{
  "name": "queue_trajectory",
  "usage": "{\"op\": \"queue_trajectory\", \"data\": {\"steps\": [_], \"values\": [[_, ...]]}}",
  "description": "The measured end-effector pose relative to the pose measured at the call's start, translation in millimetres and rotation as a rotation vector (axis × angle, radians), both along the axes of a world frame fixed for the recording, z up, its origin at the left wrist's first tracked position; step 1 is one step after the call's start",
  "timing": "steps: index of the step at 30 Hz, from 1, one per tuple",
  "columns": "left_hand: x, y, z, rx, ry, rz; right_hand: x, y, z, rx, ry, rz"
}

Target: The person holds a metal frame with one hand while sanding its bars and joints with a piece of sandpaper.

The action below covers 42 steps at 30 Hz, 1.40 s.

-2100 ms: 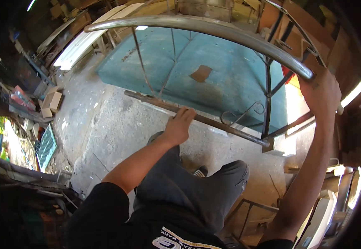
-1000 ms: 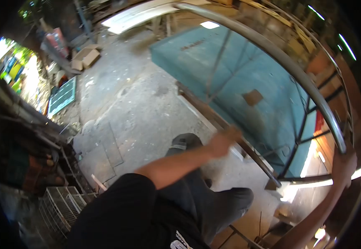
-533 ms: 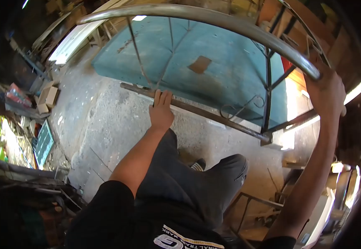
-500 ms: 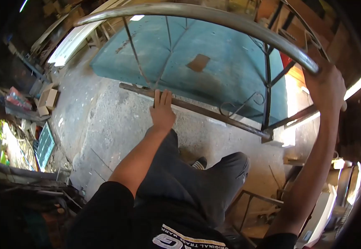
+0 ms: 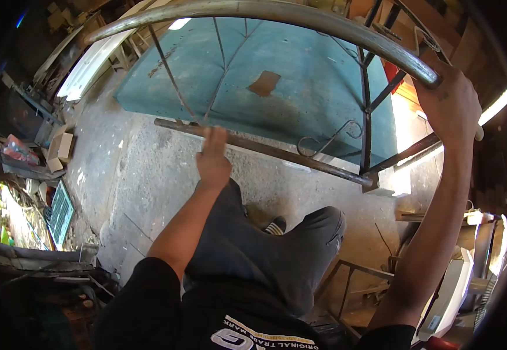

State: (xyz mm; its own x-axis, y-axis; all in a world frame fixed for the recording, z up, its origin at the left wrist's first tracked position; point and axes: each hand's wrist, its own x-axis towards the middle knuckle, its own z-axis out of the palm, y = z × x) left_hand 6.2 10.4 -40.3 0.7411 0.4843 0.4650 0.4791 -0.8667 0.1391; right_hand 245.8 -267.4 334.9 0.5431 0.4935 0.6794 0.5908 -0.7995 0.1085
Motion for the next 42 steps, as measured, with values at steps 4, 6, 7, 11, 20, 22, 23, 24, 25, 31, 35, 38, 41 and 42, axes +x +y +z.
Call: {"op": "queue_trajectory", "data": {"steps": [4,6,7,11,20,22,23,24,25,31,35,38,41,42], "values": [[1.8,-24.7,0.0,0.056,0.021,0.049,2.9,-0.9,-1.9,0.020,-0.015,0.001],[-4.1,-10.9,-8.4,0.123,-0.002,-0.209,6.0,-0.5,0.3,-0.045,0.085,-0.113],[-3.9,0.1,-8.8,0.126,-0.003,-0.214,5.7,-0.9,0.7,-0.042,0.084,-0.118],[1.7,-9.9,-4.1,-0.013,-0.053,0.310,4.4,-4.6,-4.5,-0.003,-0.012,-0.037],[5.2,-24.1,14.5,-0.019,0.210,0.048,-1.8,0.2,-0.3,-0.036,0.064,-0.113],[0.7,-32.1,24.2,0.051,0.247,-0.202,-0.2,3.3,1.2,-0.014,0.069,-0.127],[0.7,-22.3,26.9,0.067,0.236,-0.202,-4.3,2.0,0.5,0.012,0.076,-0.085],[0.3,-8.9,36.9,-0.048,0.239,-0.072,-6.3,0.5,0.8,0.039,0.080,-0.045],[3.0,0.7,46.5,-0.165,0.242,0.057,-5.0,0.1,-0.1,0.056,0.065,-0.048],[38.8,-73.1,46.3,-0.233,0.014,-0.231,-12.9,3.6,-0.2,0.098,0.023,0.012],[29.1,-11.0,22.9,-0.326,0.112,-0.182,-12.1,-0.6,1.2,0.065,0.070,0.027],[22.8,-4.3,31.3,-0.221,0.138,0.053,-14.6,3.5,0.3,0.079,0.041,0.006],[51.2,-49.1,9.6,-0.214,0.057,-0.015,-19.6,7.9,4.2,0.077,0.029,-0.021],[63.0,-74.3,16.1,-0.265,0.038,-0.137,-20.0,8.7,5.9,0.071,0.025,-0.030]]}}
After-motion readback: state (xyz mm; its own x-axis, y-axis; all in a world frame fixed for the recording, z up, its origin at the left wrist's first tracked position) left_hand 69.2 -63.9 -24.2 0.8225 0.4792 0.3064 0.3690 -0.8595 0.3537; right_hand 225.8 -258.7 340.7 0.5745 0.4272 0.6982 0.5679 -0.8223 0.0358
